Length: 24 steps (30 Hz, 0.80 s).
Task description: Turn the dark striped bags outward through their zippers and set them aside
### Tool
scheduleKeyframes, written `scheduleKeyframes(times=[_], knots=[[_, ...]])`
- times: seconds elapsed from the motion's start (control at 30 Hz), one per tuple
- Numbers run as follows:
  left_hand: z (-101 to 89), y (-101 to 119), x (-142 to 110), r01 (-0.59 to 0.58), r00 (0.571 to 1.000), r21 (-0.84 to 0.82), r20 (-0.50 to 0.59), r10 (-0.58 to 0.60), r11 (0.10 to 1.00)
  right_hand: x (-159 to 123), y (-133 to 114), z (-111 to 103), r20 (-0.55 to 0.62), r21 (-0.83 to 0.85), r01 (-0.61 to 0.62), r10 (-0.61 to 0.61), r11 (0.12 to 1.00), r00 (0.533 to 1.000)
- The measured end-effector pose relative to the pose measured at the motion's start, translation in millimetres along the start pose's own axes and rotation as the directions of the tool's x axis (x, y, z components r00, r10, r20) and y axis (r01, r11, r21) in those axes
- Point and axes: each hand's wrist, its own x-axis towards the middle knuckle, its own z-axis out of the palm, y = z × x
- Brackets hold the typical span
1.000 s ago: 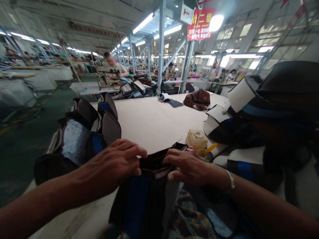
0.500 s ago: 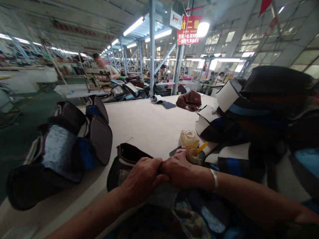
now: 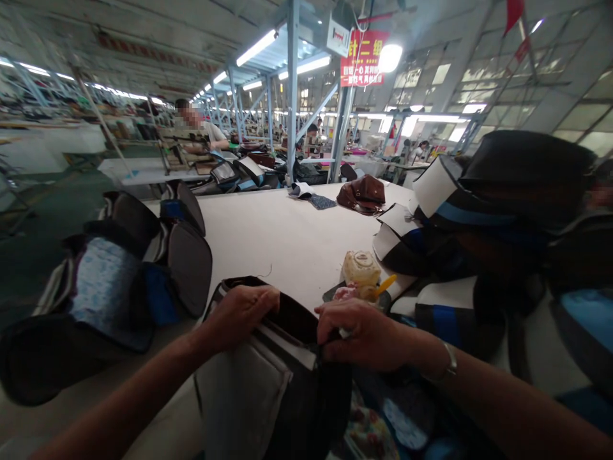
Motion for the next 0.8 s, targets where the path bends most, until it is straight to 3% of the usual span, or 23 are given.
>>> scheduleKeyframes(times=[0.07, 0.13, 0.27, 0.37, 0.53, 0.8], knots=[[0.8, 21.7, -9.7, -0.082, 0.978, -0.112, 0.182, 0.102, 0.990, 0.7, -5.9, 13.3, -0.020, 0.030, 0.018, -0.017, 0.999, 1.000], [0.9, 44.2, -19.4, -0.117, 0.938, -0.253, 0.290, 0.191, 0.960, 3.4, -11.9, 20.7, -0.038, 0.032, 0.013, -0.012, 0.999, 0.999], [-2.8, 68.4, -31.0, -0.009, 0.927, -0.403, 0.339, 0.158, 0.915, 10.7, -19.2, 21.9, -0.014, 0.053, 0.044, -0.043, 0.998, 0.999], [-5.3, 65.5, -33.4, 0.069, 0.928, -0.431, 0.360, 0.101, 0.900, 13.3, -21.2, 17.6, 0.038, 0.060, 0.016, -0.018, 0.998, 0.999], [-6.5, 54.2, -32.7, 0.102, 0.906, -0.406, 0.415, 0.084, 0.908, 12.1, -25.4, 11.2, 0.132, 0.096, -0.126, 0.113, 0.987, 0.985], [-6.5, 48.2, -24.8, 0.133, 0.854, -0.476, 0.500, 0.143, 0.869, 14.3, -24.7, 25.4, 0.069, 0.138, -0.277, 0.270, 0.951, 0.960]])
